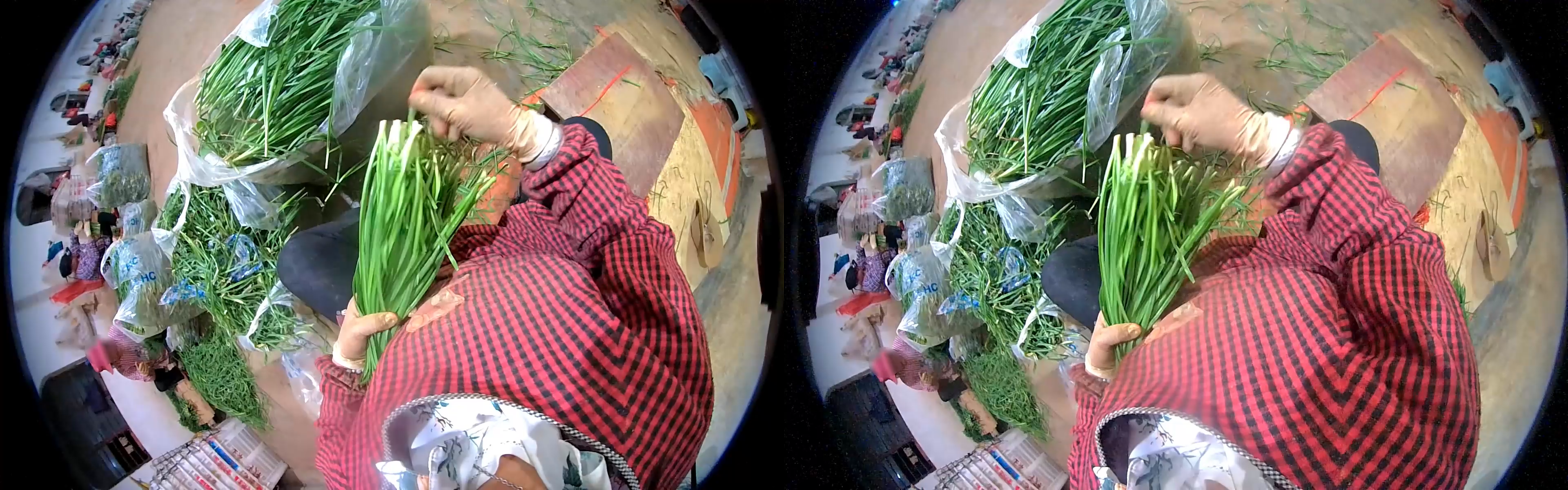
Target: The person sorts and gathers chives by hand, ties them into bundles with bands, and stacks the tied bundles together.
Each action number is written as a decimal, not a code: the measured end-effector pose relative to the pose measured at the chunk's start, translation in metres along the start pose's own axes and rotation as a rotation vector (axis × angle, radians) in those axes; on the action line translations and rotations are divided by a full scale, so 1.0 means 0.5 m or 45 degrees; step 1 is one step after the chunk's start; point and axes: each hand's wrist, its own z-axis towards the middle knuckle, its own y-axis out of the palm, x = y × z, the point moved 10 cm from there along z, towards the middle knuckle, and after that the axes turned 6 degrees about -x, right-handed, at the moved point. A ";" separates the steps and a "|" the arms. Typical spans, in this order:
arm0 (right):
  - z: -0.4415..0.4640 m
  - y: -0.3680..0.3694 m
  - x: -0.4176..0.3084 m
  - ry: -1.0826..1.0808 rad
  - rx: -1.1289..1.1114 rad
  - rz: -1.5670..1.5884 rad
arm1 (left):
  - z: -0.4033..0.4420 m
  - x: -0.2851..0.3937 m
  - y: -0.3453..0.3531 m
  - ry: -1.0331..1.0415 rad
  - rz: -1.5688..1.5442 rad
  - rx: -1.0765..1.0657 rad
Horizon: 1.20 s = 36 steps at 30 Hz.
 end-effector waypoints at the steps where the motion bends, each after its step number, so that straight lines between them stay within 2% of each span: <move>1: -0.001 -0.035 0.009 0.029 0.097 -0.023 | -0.003 0.008 0.013 0.028 0.029 0.069; 3: -0.006 -0.111 0.036 0.038 0.285 -0.118 | 0.000 -0.006 0.004 0.014 -0.106 -0.008; 4: -0.010 -0.110 0.050 0.038 0.282 -0.119 | 0.002 -0.011 0.008 0.005 -0.234 -0.087; 6: -0.021 -0.089 0.020 -0.247 0.245 -0.273 | 0.013 -0.014 0.004 0.028 -0.228 -0.089; 8: -0.044 0.003 0.005 0.004 -0.006 -0.338 | 0.028 -0.024 -0.008 0.054 -0.302 -0.123; 10: -0.064 0.075 -0.049 -0.222 -0.100 -0.706 | 0.028 -0.009 0.025 0.064 -0.308 -0.089; 14: -0.024 0.135 -0.013 -0.083 -0.229 -1.076 | 0.028 -0.004 0.035 0.044 -0.225 -0.040; 16: -0.009 0.128 0.008 -0.056 -0.196 -1.068 | 0.017 0.004 0.032 0.051 0.037 0.048; 18: -0.002 0.120 0.023 -0.067 -0.190 -0.992 | 0.018 -0.002 0.028 0.087 -0.079 0.017; 20: -0.005 0.117 0.026 -0.069 -0.187 -0.911 | 0.016 -0.007 0.007 0.093 0.071 0.101; 22: -0.027 0.140 0.070 0.360 -0.394 -0.133 | 0.016 -0.007 0.007 0.089 0.052 0.082; 24: -0.019 0.136 0.100 0.343 -0.372 -0.249 | 0.020 -0.010 -0.002 0.057 0.162 0.060; 26: -0.007 0.120 0.061 -0.162 -0.126 -1.156 | 0.028 -0.019 -0.004 0.033 0.156 0.036; 27: -0.012 0.114 0.047 -0.192 -0.100 -1.224 | 0.031 -0.024 -0.003 0.011 0.150 0.015; 30: -0.016 0.086 0.053 -0.146 -0.036 -1.232 | 0.029 -0.021 0.004 -0.020 0.178 -0.003; 32: -0.019 0.039 0.046 -0.290 0.130 -1.152 | 0.020 -0.022 0.008 -0.053 0.084 -0.003; 34: -0.015 -0.061 0.049 -0.292 0.332 -0.932 | 0.011 -0.028 0.005 -0.087 -0.004 -0.005; 36: 0.001 -0.154 0.126 0.275 0.232 -0.852 | 0.000 -0.031 0.003 -0.055 -0.077 -0.003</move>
